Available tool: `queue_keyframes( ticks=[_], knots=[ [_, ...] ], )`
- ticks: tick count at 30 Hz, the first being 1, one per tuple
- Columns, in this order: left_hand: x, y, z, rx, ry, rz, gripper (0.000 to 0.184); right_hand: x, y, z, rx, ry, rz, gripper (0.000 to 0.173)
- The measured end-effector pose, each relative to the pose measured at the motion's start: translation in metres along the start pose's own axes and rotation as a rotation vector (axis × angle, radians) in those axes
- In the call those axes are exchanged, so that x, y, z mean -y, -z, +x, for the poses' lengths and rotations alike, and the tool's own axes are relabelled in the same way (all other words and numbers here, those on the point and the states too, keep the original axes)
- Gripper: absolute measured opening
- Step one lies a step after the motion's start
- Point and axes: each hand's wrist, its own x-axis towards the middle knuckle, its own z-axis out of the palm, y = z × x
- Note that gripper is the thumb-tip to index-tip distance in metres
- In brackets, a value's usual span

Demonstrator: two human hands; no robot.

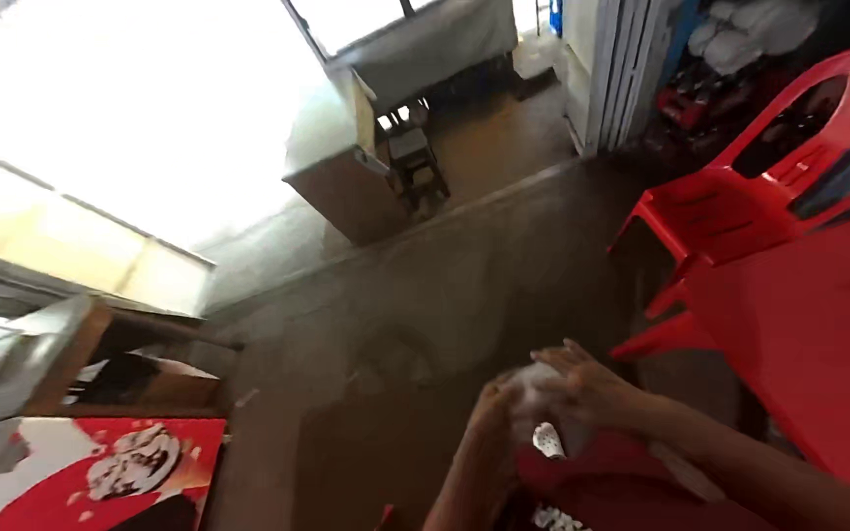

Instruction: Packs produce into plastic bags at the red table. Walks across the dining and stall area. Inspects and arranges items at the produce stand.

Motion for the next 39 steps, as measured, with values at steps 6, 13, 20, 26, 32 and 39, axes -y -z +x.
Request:
queue_keyframes(
  ticks=[6, 13, 20, 26, 32, 39],
  knots=[
    [-0.125, 0.024, 0.194, 0.066, -0.111, 0.041, 0.033, -0.122, 0.082, 0.129, -0.168, -0.095, -0.099, 0.03],
    [-0.225, 0.073, 0.381, -0.011, -0.236, 0.184, 0.034, -0.274, 0.143, 0.313, -0.075, 0.039, -0.063, 0.036],
    [-0.319, 0.147, 0.529, -0.179, -0.23, -0.093, 0.038, -0.38, 0.191, 0.498, -0.07, 0.284, -0.208, 0.064],
    [-0.389, 0.191, 0.689, 0.046, -0.059, -0.134, 0.024, -0.494, 0.222, 0.612, -0.204, 0.151, -0.238, 0.029],
    [-0.493, 0.197, 0.827, 0.091, -0.483, 0.816, 0.069, -0.572, 0.304, 0.69, 0.087, -0.509, 0.073, 0.033],
    [-0.528, 0.182, 0.991, 0.148, -0.701, 1.256, 0.031, -0.707, 0.359, 0.8, 0.274, -0.432, 0.36, 0.027]
  ],
)
